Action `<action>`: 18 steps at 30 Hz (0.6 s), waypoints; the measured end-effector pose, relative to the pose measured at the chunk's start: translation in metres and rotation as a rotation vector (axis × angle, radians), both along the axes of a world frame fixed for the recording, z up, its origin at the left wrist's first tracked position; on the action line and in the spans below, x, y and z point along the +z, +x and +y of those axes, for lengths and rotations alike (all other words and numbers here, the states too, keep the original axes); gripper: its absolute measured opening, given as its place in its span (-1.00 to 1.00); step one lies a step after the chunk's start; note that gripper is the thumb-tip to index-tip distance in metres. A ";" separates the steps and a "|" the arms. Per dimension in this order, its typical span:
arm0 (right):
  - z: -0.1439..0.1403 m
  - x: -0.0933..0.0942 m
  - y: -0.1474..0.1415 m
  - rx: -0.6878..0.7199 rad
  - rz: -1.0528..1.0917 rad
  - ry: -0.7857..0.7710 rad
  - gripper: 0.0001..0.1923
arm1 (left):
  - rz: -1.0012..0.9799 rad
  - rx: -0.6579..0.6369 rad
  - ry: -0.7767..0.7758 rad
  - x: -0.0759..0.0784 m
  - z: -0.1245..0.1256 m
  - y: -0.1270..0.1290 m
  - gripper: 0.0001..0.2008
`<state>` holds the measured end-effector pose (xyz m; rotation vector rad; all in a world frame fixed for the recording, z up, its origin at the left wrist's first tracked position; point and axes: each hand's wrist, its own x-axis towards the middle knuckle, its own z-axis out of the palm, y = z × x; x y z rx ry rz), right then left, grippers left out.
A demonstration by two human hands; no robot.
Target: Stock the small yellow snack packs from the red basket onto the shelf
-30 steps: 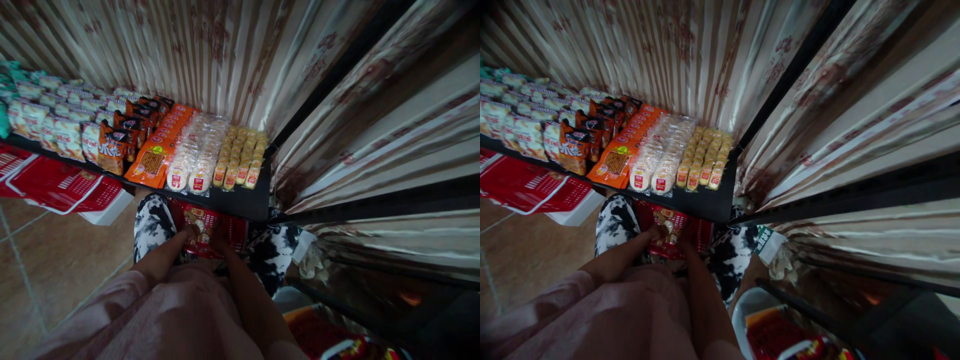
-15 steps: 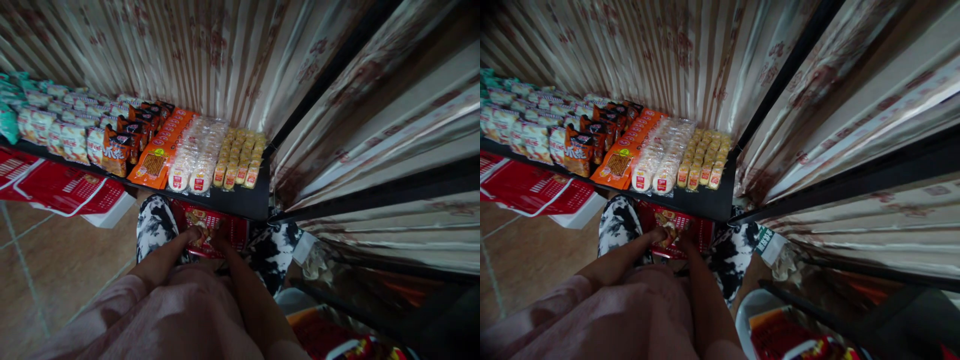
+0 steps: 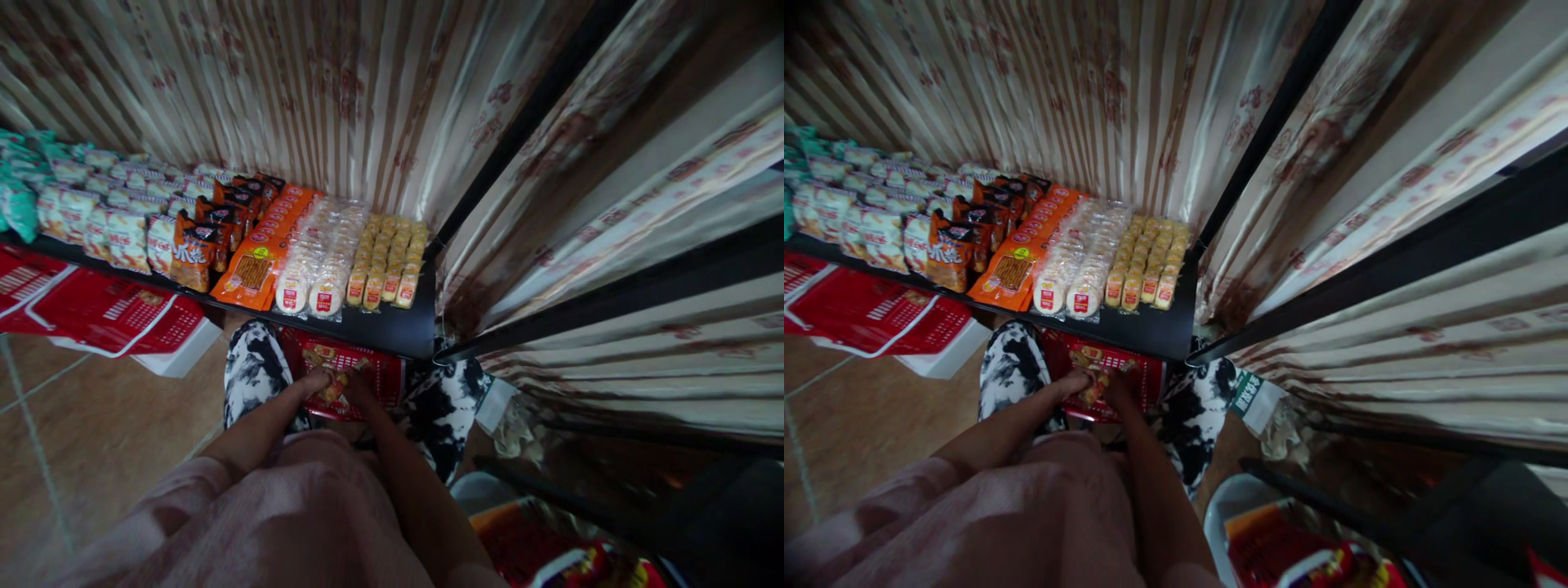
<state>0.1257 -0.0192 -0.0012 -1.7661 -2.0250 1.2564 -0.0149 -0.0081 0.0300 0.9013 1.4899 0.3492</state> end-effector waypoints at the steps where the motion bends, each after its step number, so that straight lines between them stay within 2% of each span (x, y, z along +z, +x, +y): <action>1: -0.001 0.001 -0.001 -0.002 -0.003 0.004 -0.43 | -0.010 0.009 0.006 0.000 0.000 0.000 -0.82; 8: -0.006 0.013 -0.002 -0.056 0.055 0.010 -0.32 | -0.091 0.068 0.058 0.003 0.002 -0.002 -0.86; 12: -0.007 0.021 -0.001 -0.030 0.139 -0.011 -0.26 | -0.130 0.121 0.078 0.004 0.004 -0.003 -0.87; 18: -0.007 0.027 -0.001 -0.069 0.149 -0.045 -0.45 | -0.177 0.187 0.060 0.003 0.006 -0.006 -0.85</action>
